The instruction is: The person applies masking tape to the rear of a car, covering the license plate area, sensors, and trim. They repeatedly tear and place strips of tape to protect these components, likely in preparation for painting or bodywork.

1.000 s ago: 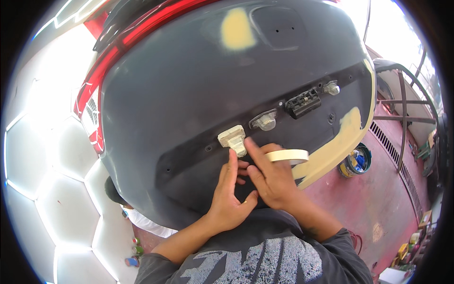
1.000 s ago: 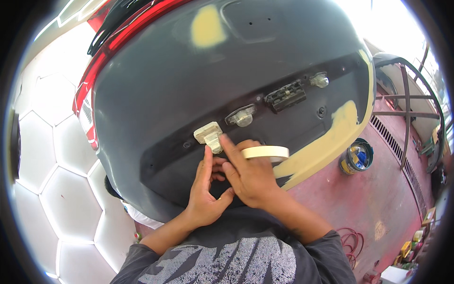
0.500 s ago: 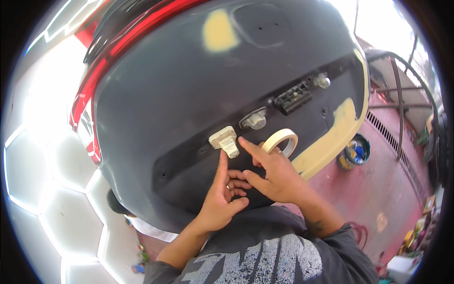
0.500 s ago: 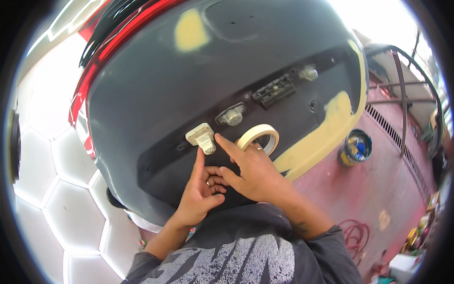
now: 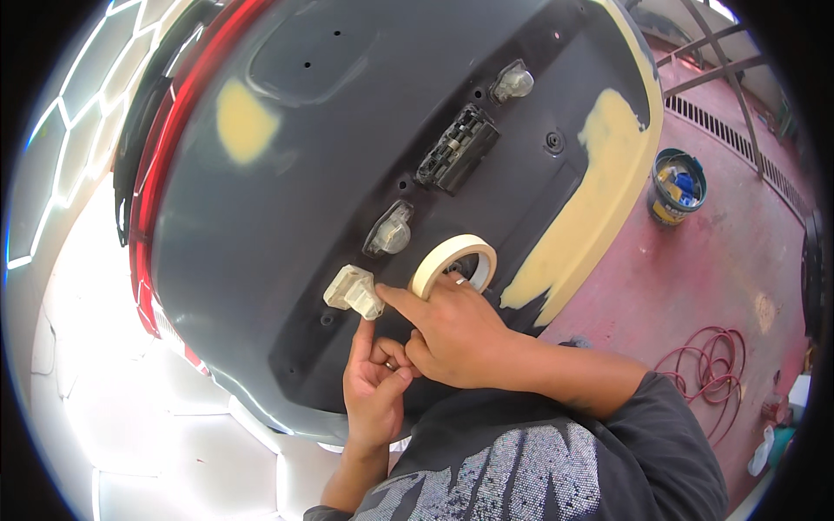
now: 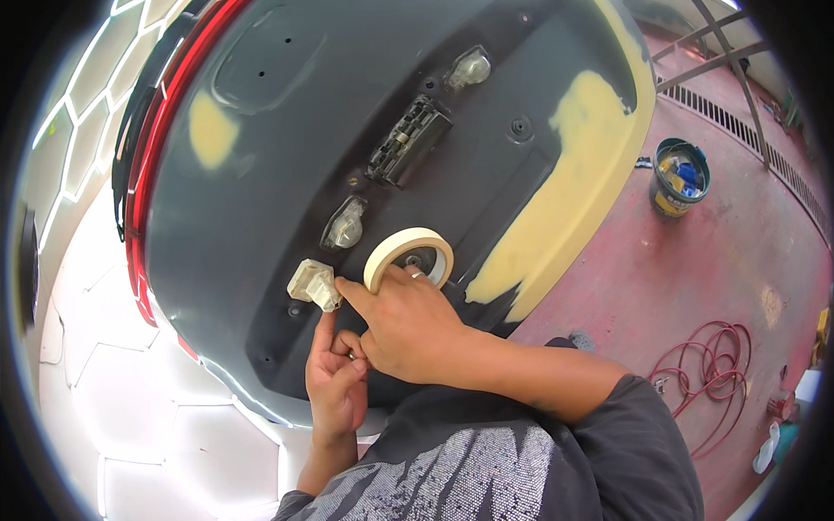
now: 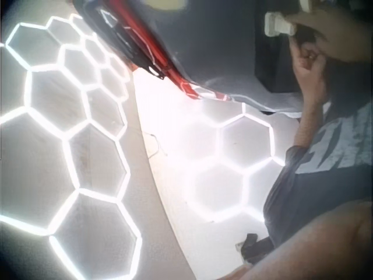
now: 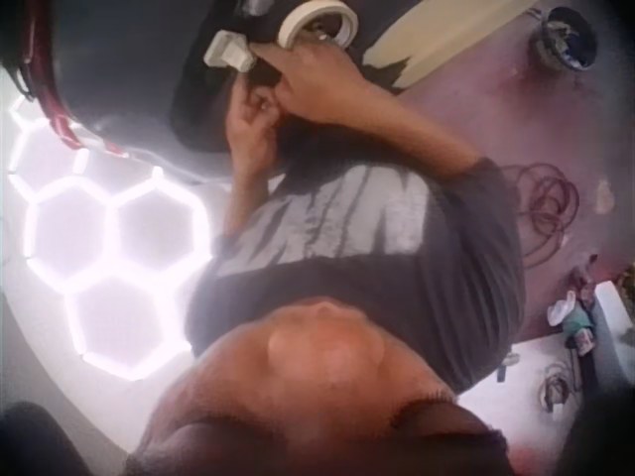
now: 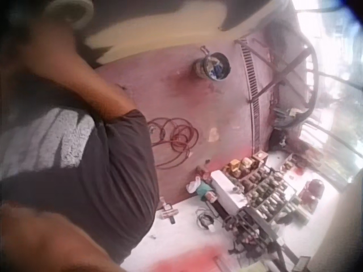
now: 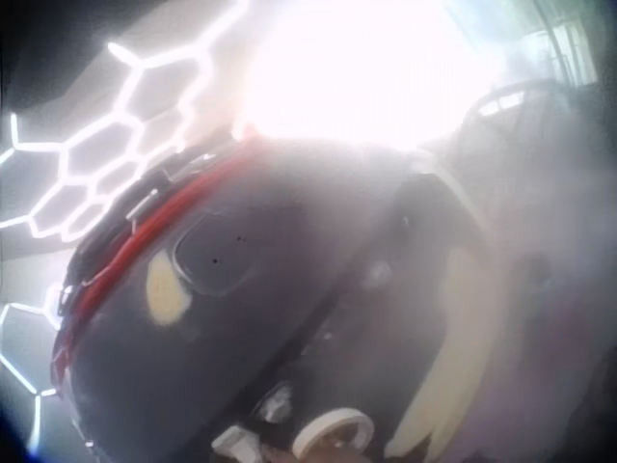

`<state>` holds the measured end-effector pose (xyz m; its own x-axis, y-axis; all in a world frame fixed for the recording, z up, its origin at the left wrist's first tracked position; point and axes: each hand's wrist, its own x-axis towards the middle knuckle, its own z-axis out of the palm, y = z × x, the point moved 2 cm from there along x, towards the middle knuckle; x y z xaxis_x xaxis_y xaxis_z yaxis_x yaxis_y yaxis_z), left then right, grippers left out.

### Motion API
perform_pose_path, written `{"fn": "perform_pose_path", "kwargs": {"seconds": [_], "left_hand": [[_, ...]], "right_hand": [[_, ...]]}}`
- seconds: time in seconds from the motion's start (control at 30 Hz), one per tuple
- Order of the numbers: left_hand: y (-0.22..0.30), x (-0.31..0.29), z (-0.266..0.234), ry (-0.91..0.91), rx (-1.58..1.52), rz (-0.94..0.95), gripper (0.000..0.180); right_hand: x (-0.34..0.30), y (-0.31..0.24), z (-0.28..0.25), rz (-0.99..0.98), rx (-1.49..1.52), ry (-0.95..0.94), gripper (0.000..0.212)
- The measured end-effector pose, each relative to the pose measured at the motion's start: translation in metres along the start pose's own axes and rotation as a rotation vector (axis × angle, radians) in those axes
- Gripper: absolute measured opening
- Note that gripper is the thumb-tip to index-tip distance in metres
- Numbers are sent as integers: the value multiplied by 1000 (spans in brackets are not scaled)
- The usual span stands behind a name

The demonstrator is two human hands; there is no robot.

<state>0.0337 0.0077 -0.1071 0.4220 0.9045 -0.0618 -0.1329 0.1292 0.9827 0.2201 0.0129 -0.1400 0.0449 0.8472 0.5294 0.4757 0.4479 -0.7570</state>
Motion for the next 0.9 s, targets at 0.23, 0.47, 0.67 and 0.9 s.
{"fn": "perform_pose_path", "kwargs": {"seconds": [0.23,0.47,0.67,0.9], "left_hand": [[12,0,2,93,26,-90,104],[13,-5,-8,-114,-552,-175,103],[11,-26,-13,151,355,91,42],[57,10,26,-11,962,637,50]], "right_hand": [[4,-6,-8,13,-68,23,68],[4,-1,-26,3,27,-52,57],[-27,4,-64,-58,319,47,78],[-32,-2,-62,-39,468,-315,122]]}}
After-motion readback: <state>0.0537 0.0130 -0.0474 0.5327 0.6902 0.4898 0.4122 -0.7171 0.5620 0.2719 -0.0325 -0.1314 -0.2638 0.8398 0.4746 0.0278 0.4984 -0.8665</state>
